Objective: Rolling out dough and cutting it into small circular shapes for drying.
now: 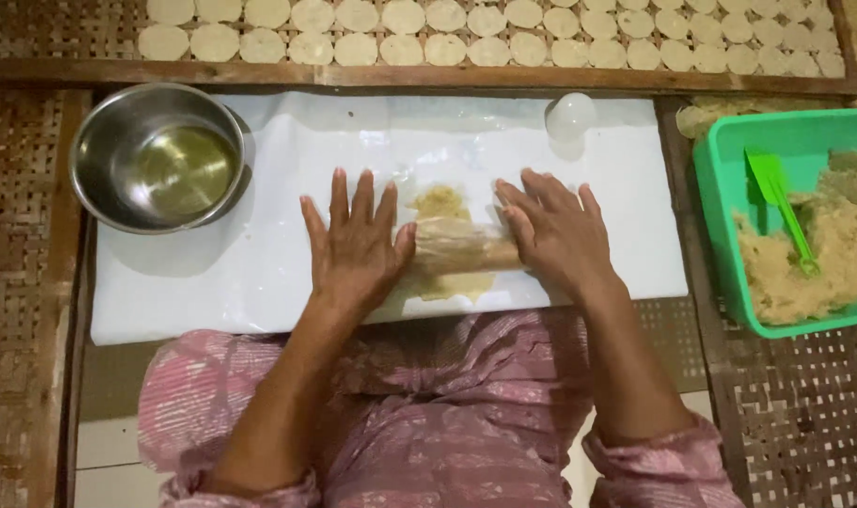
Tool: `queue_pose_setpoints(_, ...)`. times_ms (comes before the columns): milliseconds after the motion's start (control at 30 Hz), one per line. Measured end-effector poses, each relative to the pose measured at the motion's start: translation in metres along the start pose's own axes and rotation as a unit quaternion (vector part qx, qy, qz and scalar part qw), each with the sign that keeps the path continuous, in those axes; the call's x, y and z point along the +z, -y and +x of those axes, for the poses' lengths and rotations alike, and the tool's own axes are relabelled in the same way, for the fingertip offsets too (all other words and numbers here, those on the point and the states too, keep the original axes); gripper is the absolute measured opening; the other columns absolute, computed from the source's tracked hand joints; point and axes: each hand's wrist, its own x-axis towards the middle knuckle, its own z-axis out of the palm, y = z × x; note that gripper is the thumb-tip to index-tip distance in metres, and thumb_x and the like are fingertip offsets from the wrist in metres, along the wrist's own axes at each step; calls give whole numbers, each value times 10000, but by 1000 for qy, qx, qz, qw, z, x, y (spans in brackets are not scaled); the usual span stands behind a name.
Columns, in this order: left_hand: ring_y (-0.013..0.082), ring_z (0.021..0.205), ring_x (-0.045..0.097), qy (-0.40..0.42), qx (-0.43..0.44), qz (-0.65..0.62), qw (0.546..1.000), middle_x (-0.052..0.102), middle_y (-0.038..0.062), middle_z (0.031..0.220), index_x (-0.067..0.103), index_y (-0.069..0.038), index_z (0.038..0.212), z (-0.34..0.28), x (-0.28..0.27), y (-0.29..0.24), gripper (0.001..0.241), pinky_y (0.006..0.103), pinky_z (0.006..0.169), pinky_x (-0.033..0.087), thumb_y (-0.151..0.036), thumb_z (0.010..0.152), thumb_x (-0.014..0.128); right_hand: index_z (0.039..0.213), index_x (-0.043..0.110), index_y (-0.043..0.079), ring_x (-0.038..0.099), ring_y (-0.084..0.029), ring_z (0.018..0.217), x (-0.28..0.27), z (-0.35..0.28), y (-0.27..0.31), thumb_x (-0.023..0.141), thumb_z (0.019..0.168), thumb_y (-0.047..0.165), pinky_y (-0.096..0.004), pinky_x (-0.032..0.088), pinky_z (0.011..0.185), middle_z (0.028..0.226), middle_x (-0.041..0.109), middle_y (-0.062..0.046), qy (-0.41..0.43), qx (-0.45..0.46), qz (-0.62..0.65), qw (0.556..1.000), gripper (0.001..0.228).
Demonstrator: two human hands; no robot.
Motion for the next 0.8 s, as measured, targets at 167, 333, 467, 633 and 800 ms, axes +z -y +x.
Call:
queue_pose_setpoints(167,427,1495,247,8,-21,-25,999,388,183,1576,485,-84,1494,-28,5,-6,593,709,1146,164,-456,1034,447,1521,481,333,369,-261,1459,15,-25,1,249,1068,445,-600,152,1204,1596,415,-44,-16,12,0,1000,521)
queue_pose_setpoints(333,394,1449,400,-52,-13,-16,998,485,155,1527,529,-68,1459,-49,2,-13,558,653,1154,280,-383,1000,567,1531,473,308,412,-252,1447,10,-49,13,305,1063,398,-640,151,1213,1584,462,-35,-47,26,8,999,505)
queue_pose_setpoints(467,362,1379,499,-115,7,-34,993,539,150,1500,541,-42,1457,-67,0,-18,588,582,1130,370,-305,946,667,1550,470,249,405,-304,1464,21,-71,13,379,1089,350,-665,146,1209,1571,494,-69,-99,7,7,995,480)
queue_pose_setpoints(633,355,1339,527,-151,22,-28,988,547,155,1488,515,-19,1482,-93,-8,-26,668,559,1124,390,-303,906,698,1572,455,213,374,-352,1488,34,-100,17,410,1101,336,-666,140,1213,1592,465,-100,-145,-6,-4,989,490)
queue_pose_setpoints(800,351,1287,543,-160,36,-39,986,569,156,1433,517,-5,1478,-91,-6,-24,673,547,1098,405,-298,899,695,1576,445,199,360,-357,1502,35,-99,20,397,1103,310,-673,135,1216,1618,441,-104,-183,-6,-7,983,488)
